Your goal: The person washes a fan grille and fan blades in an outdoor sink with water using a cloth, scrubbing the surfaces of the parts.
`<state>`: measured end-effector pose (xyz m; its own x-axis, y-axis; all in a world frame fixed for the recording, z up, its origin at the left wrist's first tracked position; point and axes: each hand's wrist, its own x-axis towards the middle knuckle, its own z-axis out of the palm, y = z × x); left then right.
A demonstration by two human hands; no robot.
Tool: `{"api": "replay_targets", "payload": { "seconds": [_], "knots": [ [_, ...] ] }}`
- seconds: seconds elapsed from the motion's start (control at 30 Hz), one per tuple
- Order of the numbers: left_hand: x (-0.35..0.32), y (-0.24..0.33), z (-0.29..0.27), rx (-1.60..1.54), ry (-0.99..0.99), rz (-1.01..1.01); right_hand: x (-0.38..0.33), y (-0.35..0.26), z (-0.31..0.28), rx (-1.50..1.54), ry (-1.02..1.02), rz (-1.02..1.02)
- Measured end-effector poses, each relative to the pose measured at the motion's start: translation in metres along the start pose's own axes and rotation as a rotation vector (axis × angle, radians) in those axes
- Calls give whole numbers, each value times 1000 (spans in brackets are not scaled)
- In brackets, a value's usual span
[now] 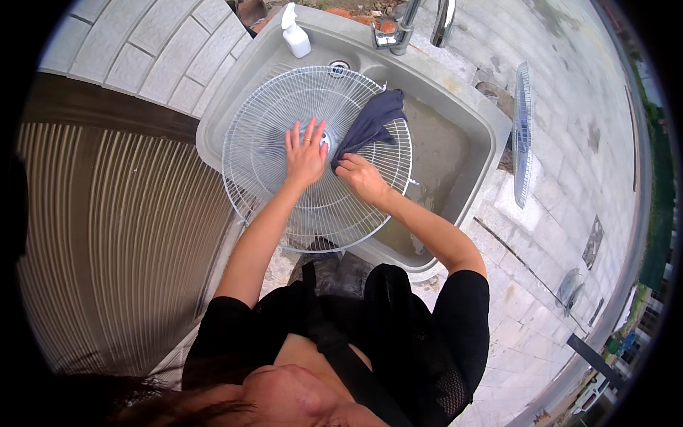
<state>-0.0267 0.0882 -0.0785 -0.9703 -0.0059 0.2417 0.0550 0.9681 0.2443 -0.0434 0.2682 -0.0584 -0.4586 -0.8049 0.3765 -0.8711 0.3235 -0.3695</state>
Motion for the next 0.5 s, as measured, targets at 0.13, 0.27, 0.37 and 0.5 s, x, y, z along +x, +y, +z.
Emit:
{"api": "replay_targets", "payload": {
  "seconds": [0.13, 0.27, 0.37, 0.5],
  "knots": [
    [-2, 1, 0, 7, -40, -9, 22, 29, -7, -27, 38, -100],
    [-4, -1, -3, 8, -66, -5, 45, 86, 1, -255, 67, 72],
    [2, 2, 1, -24, -67, -1, 37, 112, 10, -291, 321, 643],
    [2, 1, 1, 19, -81, -46, 10, 101, -8, -165, 235, 846]
  ]
}}
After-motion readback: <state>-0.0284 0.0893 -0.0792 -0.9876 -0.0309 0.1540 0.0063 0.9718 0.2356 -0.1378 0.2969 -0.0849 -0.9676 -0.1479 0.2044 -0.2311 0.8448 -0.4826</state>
